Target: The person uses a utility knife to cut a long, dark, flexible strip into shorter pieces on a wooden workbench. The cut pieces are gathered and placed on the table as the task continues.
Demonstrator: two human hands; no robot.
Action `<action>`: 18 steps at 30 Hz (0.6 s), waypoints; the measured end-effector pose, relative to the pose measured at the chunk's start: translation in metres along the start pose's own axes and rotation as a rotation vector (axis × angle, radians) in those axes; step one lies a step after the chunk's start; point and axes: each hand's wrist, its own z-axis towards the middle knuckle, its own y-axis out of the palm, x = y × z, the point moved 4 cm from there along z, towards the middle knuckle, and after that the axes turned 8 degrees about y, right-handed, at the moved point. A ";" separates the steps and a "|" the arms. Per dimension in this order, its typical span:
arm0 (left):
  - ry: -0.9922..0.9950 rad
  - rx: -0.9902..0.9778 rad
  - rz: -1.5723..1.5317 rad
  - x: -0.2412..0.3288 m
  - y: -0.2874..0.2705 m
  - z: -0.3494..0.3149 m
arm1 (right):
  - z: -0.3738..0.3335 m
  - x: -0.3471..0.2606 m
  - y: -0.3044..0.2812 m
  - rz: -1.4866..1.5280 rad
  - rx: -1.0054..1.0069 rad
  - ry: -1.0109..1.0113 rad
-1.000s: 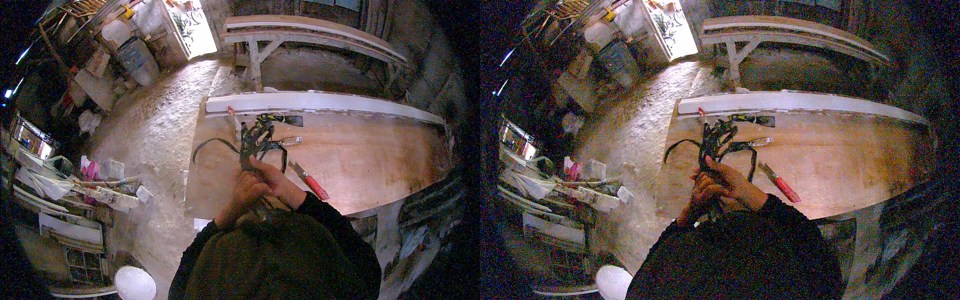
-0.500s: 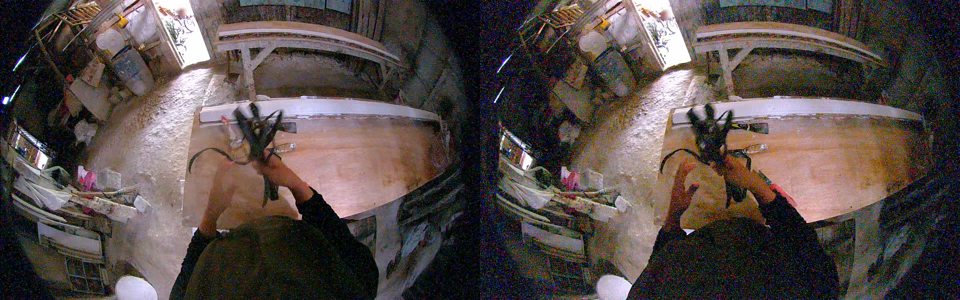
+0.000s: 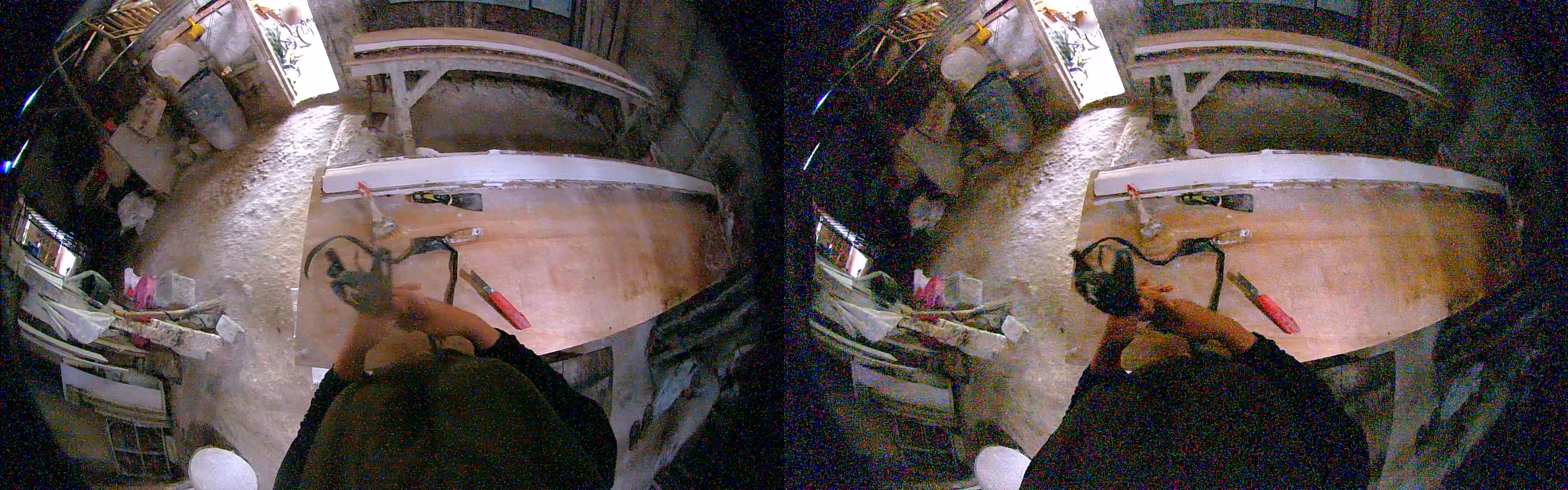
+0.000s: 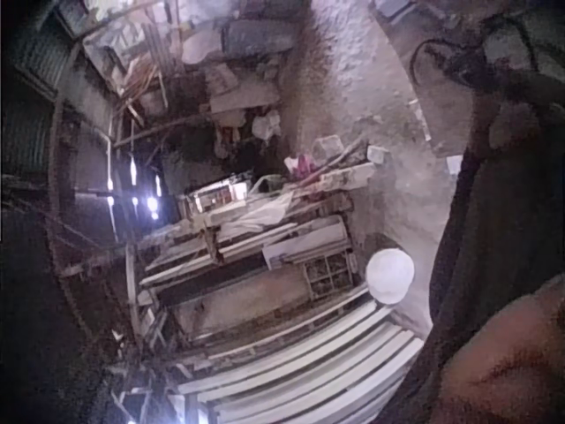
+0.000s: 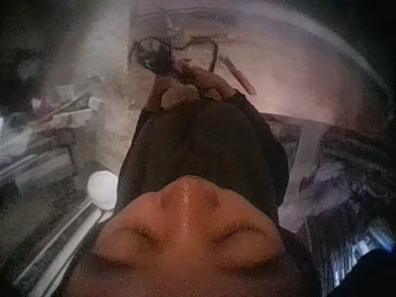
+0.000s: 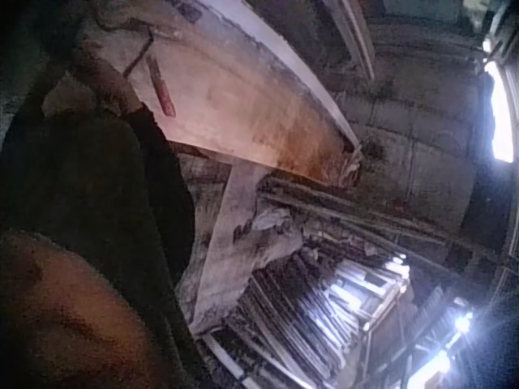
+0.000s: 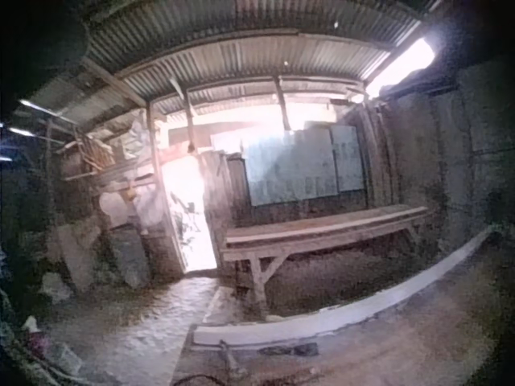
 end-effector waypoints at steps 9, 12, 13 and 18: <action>-0.153 0.604 -0.072 0.017 -0.054 -0.040 | -0.097 0.049 -0.093 -0.992 0.771 0.206; -0.182 0.622 -0.132 0.023 -0.059 -0.046 | -0.126 0.041 -0.095 -1.037 1.024 0.528; -0.219 0.625 -0.145 0.022 -0.056 -0.047 | -0.135 0.067 -0.103 -0.991 1.092 0.611; -0.387 0.520 -0.036 -0.008 -0.055 -0.060 | -0.140 0.083 -0.106 -0.864 1.095 0.622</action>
